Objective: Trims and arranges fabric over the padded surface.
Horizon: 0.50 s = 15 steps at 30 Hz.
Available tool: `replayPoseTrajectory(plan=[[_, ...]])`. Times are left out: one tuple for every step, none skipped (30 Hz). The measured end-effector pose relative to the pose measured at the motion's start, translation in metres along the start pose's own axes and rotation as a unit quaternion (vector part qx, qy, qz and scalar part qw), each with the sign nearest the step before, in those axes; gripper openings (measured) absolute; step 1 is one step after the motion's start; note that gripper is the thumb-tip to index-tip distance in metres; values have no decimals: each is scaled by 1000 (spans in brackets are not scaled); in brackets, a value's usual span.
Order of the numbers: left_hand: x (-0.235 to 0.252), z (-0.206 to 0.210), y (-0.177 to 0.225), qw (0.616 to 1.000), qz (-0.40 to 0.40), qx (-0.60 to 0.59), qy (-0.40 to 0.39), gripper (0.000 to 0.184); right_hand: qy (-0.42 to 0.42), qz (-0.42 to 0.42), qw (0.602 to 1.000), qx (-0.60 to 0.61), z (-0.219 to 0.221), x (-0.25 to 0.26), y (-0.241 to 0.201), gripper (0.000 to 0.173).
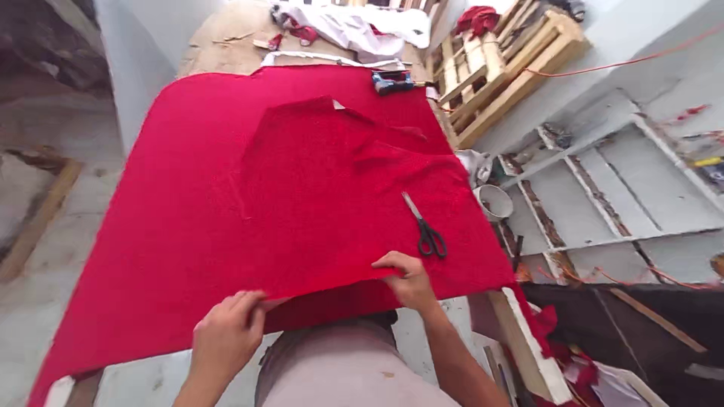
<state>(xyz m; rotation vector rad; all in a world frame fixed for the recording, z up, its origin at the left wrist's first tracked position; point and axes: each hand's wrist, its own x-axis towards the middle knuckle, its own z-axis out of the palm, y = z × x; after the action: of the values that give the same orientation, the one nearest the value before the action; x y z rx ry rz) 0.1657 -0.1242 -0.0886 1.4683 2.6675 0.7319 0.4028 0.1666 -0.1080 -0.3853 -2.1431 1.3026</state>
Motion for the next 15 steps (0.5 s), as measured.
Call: replayPoseTrajectory(plan=[[11,-11,-15,999,-12,-35,-8,30,12,13,1000,-5,5,14,-5,15],[31,-19,-26,996,-16,-81,-24,29,30,25,999,-22,4,29,-10,16],[54,-25,-36,991,-14,-127,-48,28,53,38,997,-38,1,44,-14,16],[79,-28,-45,984,-8,-165,-73,28,77,50,995,-47,-2,59,-15,15],[108,-31,-55,977,0,-193,-90,28,96,65,992,-43,-2,78,-12,15],[136,-35,-66,971,1,-217,-101,27,105,82,991,-32,0,102,-7,14],[160,-38,-78,964,-12,-242,-111,26,105,108,988,-16,6,124,0,14],[183,-39,-89,957,-42,-264,-116,25,105,141,984,-2,11,147,8,13],[209,-36,-95,950,-75,-281,-118,24,110,172,979,5,13,168,16,14],[237,-28,-98,943,-100,-293,-120,23,119,203,972,9,9,186,27,15],[263,-17,-99,937,-121,-303,-122,23,126,230,965,21,4,200,41,18],[286,-7,-103,933,-140,-309,-122,24,132,249,959,39,2,214,54,20],[304,0,-110,931,-158,-308,-120,25,132,262,955,46,6,230,65,21],[321,8,-120,930,-174,-303,-112,26,125,268,954,40,12,246,72,21],[337,17,-128,929,-189,-302,-99,26,114,275,954,25,16,262,81,22]])
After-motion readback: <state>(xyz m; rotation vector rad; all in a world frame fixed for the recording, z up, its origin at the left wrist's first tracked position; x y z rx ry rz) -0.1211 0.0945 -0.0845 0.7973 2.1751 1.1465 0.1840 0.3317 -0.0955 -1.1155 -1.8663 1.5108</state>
